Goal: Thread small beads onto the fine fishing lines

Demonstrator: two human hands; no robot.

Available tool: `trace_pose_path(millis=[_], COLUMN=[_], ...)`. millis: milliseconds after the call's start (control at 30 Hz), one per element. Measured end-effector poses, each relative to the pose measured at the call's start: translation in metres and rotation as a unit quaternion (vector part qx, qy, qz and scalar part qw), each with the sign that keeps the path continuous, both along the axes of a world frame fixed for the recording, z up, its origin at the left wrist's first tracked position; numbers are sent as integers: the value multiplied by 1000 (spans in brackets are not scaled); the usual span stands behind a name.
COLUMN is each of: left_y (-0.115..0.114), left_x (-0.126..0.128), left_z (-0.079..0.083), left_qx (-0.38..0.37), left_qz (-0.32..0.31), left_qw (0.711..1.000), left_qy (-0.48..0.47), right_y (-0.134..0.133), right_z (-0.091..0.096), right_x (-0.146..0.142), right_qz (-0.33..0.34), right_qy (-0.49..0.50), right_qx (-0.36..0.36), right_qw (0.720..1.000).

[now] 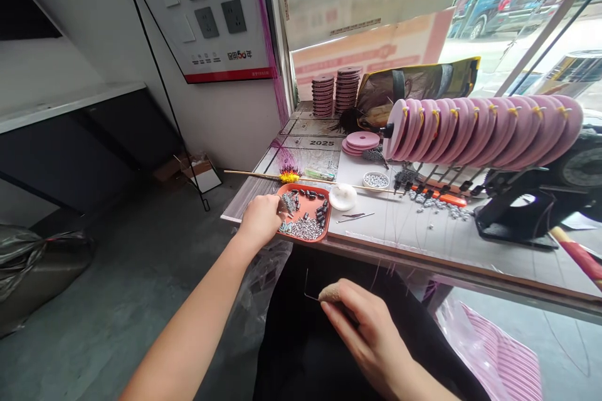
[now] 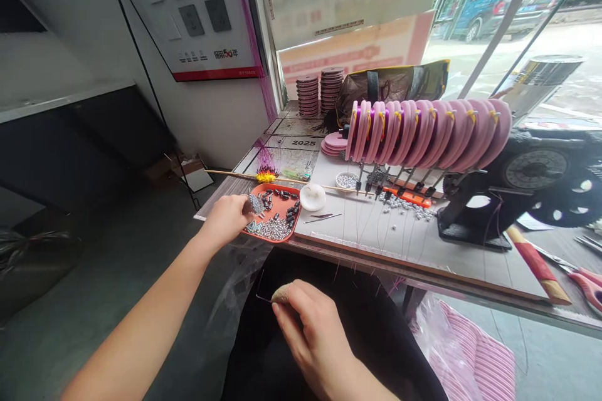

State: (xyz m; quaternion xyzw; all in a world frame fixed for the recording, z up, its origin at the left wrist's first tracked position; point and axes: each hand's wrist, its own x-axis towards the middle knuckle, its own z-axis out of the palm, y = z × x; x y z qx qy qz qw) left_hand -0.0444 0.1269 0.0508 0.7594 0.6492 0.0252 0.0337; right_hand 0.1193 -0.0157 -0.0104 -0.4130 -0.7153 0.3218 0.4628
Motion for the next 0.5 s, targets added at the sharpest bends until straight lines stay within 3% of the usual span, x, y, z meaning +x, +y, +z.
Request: trace_pose_path(millis=[300, 400, 467, 500], left_y=[0, -15, -37, -50], left_x=[3, -1, -2, -2], left_z=[0, 3, -1, -5], left_qx=[1, 26, 14, -18], left_qz=[-1, -4, 1, 24], left_qw=[994, 982, 955, 906], left_qy=[-111, -187, -296, -422], right_y=[1, 1, 0, -1], right_z=[-2, -2, -1, -1], right_x=[1, 4, 6, 7], right_qz=[-4, -24, -37, -40], right_qy=[2, 14, 13, 7], right_qx=[-9, 1, 17, 27], right_qw=[1000, 1000, 999, 999])
